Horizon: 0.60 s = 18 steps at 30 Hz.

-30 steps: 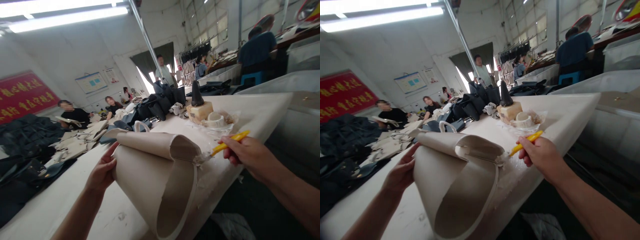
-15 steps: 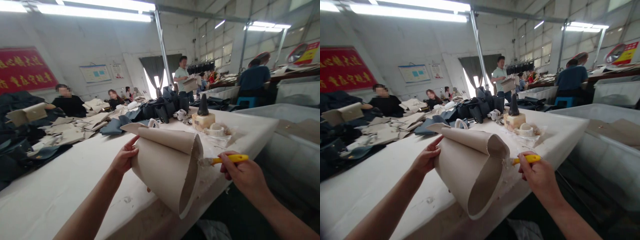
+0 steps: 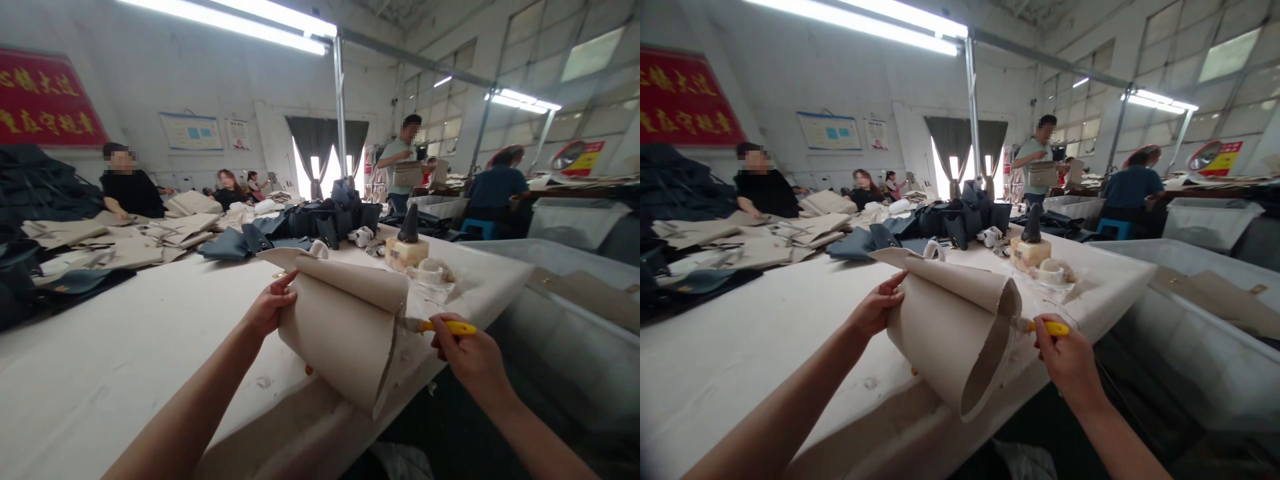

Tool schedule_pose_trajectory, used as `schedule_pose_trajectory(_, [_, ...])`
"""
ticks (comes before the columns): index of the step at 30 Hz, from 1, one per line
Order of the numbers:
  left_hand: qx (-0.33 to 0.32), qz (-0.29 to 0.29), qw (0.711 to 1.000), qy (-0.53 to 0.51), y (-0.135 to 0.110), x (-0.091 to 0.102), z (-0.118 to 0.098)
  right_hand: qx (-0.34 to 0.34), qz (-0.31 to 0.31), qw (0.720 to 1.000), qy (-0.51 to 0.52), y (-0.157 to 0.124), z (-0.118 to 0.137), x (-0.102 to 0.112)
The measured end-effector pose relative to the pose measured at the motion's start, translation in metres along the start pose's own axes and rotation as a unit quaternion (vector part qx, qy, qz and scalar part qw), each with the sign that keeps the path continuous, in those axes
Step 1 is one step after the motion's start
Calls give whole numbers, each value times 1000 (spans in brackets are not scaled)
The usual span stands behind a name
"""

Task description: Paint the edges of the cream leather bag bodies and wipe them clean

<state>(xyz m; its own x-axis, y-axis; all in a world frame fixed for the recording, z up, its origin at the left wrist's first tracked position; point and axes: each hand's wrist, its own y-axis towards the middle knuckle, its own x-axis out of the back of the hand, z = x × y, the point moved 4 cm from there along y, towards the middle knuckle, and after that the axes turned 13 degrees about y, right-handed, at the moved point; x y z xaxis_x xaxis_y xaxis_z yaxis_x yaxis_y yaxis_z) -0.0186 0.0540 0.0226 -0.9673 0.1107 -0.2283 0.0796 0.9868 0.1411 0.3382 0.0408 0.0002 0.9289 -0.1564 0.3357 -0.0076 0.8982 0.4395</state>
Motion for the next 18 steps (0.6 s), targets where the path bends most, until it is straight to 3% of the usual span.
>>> schedule_pose_trajectory(4, [-6,4,1000,-5,0,2,1,-22,-15,1000,-2,-7,-2,-1])
schedule_pose_trajectory(10, [-5,1,1000,-12,-2,8,7,-80,26,996,-24,-14,4,-9])
schedule_pose_trajectory(15, [8,-8,1000,-13,-3,12,12,-121,63,990,-38,-10,9,-9])
schedule_pose_trajectory(18, [12,-13,1000,-19,-4,12,13,-111,49,992,-34,0,11,-11])
